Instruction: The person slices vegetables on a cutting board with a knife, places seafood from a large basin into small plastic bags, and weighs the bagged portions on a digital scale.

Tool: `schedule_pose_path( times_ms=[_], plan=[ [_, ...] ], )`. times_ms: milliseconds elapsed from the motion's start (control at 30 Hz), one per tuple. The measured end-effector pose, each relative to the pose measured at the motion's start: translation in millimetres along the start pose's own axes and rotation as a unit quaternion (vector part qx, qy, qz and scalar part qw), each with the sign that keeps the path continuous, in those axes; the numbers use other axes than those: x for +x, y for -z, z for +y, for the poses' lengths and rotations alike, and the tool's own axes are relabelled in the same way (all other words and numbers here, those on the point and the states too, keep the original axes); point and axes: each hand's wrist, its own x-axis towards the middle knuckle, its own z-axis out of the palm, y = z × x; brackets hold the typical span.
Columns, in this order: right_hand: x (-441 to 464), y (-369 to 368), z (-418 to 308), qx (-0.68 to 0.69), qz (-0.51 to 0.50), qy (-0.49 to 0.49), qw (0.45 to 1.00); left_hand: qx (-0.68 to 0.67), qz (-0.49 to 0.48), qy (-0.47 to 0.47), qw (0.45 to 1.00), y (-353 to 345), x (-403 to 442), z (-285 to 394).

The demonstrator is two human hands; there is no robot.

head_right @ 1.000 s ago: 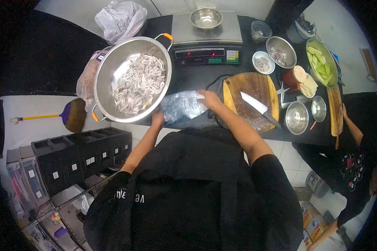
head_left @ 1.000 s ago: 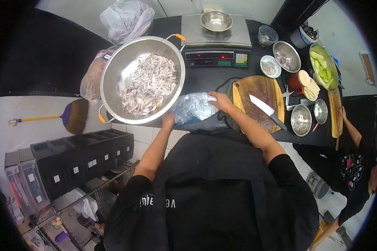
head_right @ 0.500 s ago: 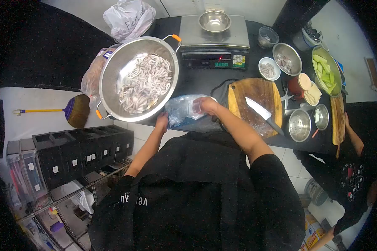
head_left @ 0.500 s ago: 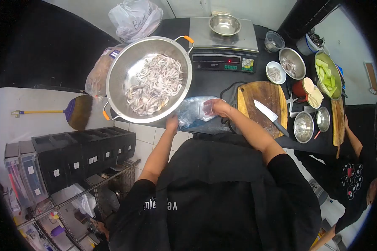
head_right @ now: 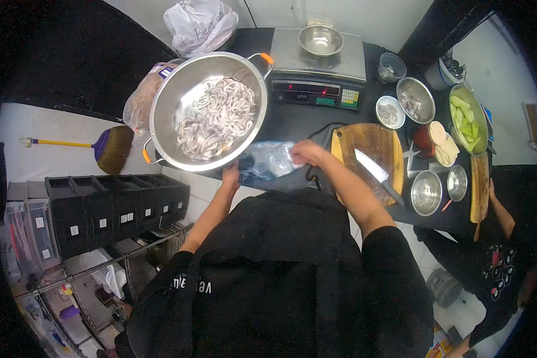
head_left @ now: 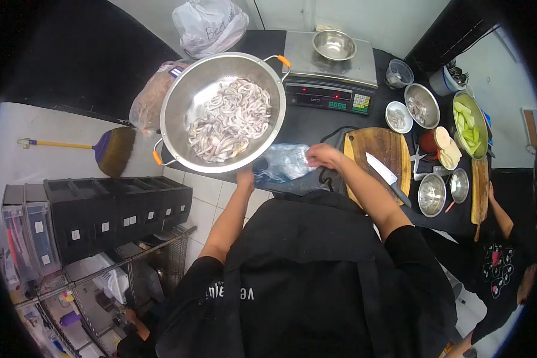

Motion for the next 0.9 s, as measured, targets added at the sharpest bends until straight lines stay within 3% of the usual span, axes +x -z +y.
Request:
schedule_pose_path(
  times_ms=[67,133,167,233,267,300,333,367,400,433,467,500,533,600,700,767,900],
  plan=[
    [-16.3,23.3,-10.7,-0.045,0.031,-0.001,0.998,-0.059,0.018,0.077,0.995,1.6,-15.1,23.4],
    [-38.3,40.8,-25.8,-0.109,0.139,0.079,0.981,-0.091,0.031,0.064,0.993,10.6,19.1,-7.5],
    [-46.1,51.1,-28.7,-0.109,0.145,0.081,0.980,-0.022,0.035,0.019,0.999,12.1,10.8,-1.8],
    [-60.0,68.9,-35.6,0.026,0.180,0.194,0.964,0.039,0.002,-0.021,0.999,11.0,-52.5,58.9],
    [-66.6,73.2,-39.6,0.027,0.186,0.198,0.962,0.039,-0.005,-0.026,0.999,11.6,-57.0,56.8],
    [-73.6,76.2,-42.6,0.056,0.186,0.218,0.956,0.262,0.066,-0.151,0.951,14.4,-58.5,52.4],
    [-80.3,78.4,-45.0,0.085,0.185,0.238,0.950,0.464,0.135,-0.268,0.833,15.4,-63.4,51.0],
    [-84.5,77.3,-46.9,0.124,0.179,0.252,0.943,0.462,0.132,-0.275,0.833,15.8,-70.9,47.1],
    [-86.6,74.3,-47.8,0.124,0.184,0.257,0.941,0.511,0.111,-0.318,0.791,17.3,-81.8,46.1],
    [-87.2,69.4,-47.8,0.072,0.191,0.309,0.929,0.557,0.091,-0.358,0.744,15.5,-92.9,54.9],
    [-86.9,63.5,-47.3,0.020,0.196,0.358,0.913,0.555,0.091,-0.361,0.743,7.1,-96.8,67.7],
    [-94.5,53.4,-52.0,0.007,0.171,0.358,0.918,0.373,-0.090,-0.309,0.870,-6.8,-108.9,92.6],
    [-101.8,41.7,-56.3,0.007,0.168,0.355,0.920,0.158,-0.261,-0.227,0.925,-19.9,-125.1,117.0],
    [-109.0,20.4,-65.2,-0.009,0.100,0.328,0.939,0.006,-0.311,-0.174,0.934,-60.0,-172.6,184.6],
    [-104.1,10.3,-61.0,-0.031,0.050,0.343,0.938,-0.051,-0.331,-0.121,0.934,-103.7,-155.8,195.4],
    [-107.3,15.0,-58.4,-0.090,0.064,0.355,0.928,-0.077,-0.359,-0.079,0.927,-124.0,-143.5,187.4],
    [-93.0,50.3,-36.0,-0.020,0.124,0.298,0.946,-0.146,-0.268,-0.037,0.951,-123.7,-141.9,179.1]
  ],
)
